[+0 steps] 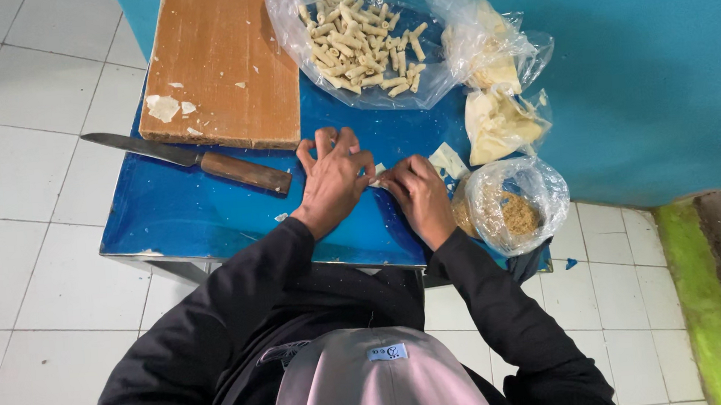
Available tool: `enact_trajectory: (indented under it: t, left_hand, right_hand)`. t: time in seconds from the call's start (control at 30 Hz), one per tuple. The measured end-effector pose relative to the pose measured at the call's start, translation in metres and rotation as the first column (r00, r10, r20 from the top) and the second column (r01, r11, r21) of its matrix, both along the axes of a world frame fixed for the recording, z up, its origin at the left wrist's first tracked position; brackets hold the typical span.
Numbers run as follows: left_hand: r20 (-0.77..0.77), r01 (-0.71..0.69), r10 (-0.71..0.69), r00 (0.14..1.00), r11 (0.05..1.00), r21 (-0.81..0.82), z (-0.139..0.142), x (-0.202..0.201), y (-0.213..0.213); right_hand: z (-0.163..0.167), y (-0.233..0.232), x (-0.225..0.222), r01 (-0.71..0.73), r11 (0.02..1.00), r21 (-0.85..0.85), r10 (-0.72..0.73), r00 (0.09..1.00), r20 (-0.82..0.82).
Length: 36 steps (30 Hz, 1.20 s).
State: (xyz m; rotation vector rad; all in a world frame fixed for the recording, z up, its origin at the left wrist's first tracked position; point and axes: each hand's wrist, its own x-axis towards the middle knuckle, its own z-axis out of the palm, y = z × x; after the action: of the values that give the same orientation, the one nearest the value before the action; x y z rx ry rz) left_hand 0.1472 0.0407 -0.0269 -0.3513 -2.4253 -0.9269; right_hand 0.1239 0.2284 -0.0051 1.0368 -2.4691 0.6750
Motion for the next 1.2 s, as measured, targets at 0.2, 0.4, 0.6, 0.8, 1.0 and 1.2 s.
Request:
enact_trajectory:
  t: [0.2,0.4,0.6,0.8,1.0,1.2]
  left_hand:
    - [-0.025,-0.015,0.013,1.000,0.999,-0.052,0.004,-0.005,0.000]
    - [-0.051,0.003,-0.005,0.999,0.999,-0.034,0.009,0.001,0.002]
    - [0.020,-0.046,0.050,0.999,0.983,-0.180,0.011,-0.008,0.003]
    - [-0.067,-0.126,0.122,0.990,0.990,-0.056,0.013,-0.002,0.002]
    - [-0.098,-0.098,0.106,0.990,0.992,0.084,0.023,0.031,-0.007]
    - [-0.097,-0.056,0.072,0.993,0.987,0.152,0.034,0.057,-0.010]
  right_hand:
    - [-0.001,0.000,0.007,0.008,1.000,-0.020,-0.009,0.999,-0.035]
    - [0.003,-0.002,0.002,0.004,1.000,0.011,-0.002,0.993,-0.114]
    - [0.005,0.002,0.009,0.044,0.998,0.051,-0.039,0.996,-0.085]
    - [0.000,0.000,-0.005,-0.014,0.994,0.108,0.030,0.989,-0.146]
    - [-0.011,-0.002,-0.019,0.003,0.996,0.095,0.001,0.999,-0.042]
    - [-0.012,-0.003,-0.056,-0.052,0.994,-0.099,0.084,0.929,0.359]
